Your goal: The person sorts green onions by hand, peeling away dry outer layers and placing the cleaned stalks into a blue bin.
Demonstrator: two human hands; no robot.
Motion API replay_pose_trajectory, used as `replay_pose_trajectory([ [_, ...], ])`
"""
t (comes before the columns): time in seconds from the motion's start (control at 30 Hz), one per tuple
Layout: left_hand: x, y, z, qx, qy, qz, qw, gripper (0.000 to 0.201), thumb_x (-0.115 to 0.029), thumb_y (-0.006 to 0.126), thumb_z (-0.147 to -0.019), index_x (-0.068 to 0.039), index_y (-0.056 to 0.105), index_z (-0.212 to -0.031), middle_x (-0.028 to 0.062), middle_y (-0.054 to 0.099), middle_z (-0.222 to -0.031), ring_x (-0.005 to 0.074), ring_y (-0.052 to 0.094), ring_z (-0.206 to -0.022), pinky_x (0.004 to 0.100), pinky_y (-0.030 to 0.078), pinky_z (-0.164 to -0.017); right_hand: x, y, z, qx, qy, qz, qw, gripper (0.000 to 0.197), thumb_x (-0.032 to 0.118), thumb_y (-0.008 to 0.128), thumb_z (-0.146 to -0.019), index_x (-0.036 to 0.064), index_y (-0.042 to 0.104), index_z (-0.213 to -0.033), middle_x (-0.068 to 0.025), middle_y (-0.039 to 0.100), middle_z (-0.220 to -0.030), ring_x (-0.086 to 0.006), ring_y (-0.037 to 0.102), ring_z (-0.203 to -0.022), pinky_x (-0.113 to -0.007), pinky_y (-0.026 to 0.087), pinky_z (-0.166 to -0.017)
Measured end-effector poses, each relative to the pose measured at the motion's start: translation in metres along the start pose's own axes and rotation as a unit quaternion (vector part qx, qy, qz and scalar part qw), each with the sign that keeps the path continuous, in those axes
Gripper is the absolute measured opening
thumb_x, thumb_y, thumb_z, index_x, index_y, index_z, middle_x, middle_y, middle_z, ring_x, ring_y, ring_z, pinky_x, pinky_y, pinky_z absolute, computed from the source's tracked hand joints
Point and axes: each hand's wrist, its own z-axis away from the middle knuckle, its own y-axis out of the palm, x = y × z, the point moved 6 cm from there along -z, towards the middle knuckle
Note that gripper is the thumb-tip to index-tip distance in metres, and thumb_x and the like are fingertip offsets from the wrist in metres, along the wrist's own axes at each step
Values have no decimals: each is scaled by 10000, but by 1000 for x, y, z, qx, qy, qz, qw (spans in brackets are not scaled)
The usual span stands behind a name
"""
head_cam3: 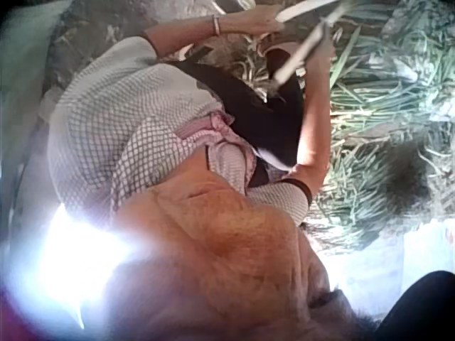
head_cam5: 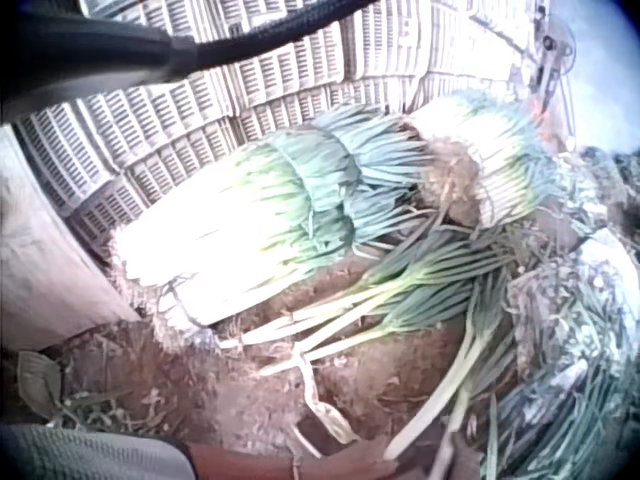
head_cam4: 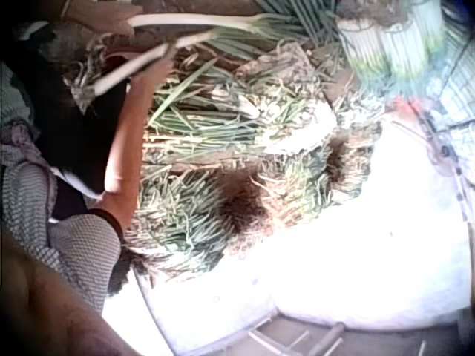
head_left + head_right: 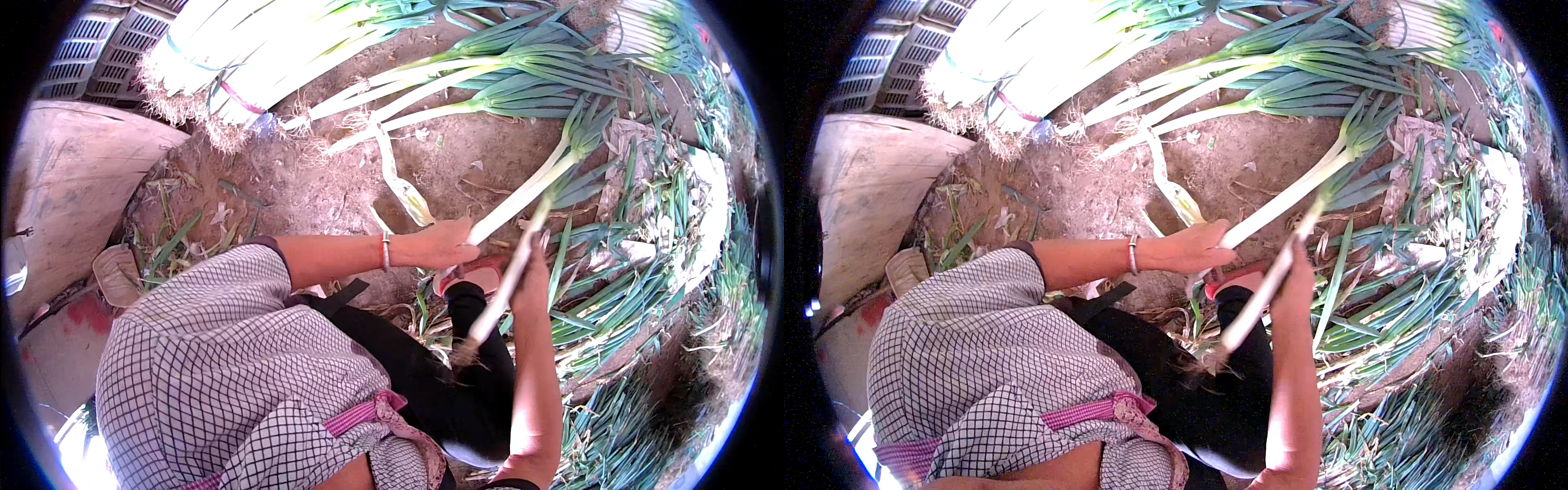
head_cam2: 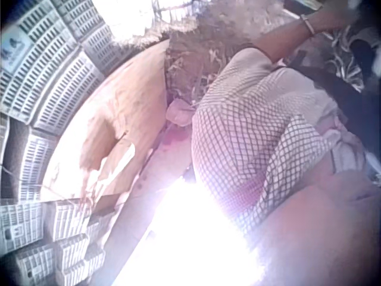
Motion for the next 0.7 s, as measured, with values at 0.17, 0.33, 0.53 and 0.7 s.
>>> replay_pose_trajectory([
  [0.17, -5, 22, 51, 112, 57, -158, 980, 565, -470, 574, -806, 72, 483, -941, 215, 597, -759, 336, 628, -728, 385, 487, -636, -46, 45, 24, 24, 34, -44, 998, 453, 286, 651, -834, -17, 472, -1118, -121, 555, -973, -216, 551, -887, -362, 460, -788],
  [0.33, 2, -107, -22, 3, 63, -341, 938, 681, -520, 668, -731, 21, 549, -1126, 208, 596, -1042, 325, 574, -986, 395, 448, -831, -25, 45, 48, -19, 76, -71, 994, 214, 134, 618, -756, 5, 544, -909, -109, 573, -717, -214, 568, -584, -329, 491, -511],
  [0.53, 124, -281, -118, -342, -157, -477, 794, 1317, -607, 789, -464, -32, 97, -1426, 248, 226, -1424, 446, 215, -1312, 628, 175, -1029, -21, 71, 108, 63, 93, -284, 952, 237, 146, 634, -812, 14, 520, -972, -63, 555, -738, -146, 541, -600, -253, 479, -511],
  [0.7, 127, -238, -108, -326, -138, -541, 763, 1261, -516, 835, -461, -59, 140, -1408, 253, 348, -1327, 404, 345, -1251, 597, 317, -965, -46, 69, 103, 97, 93, -244, 960, 315, 113, 654, -779, -1, 486, -1019, -61, 532, -785, -143, 530, -626, -258, 475, -500],
])
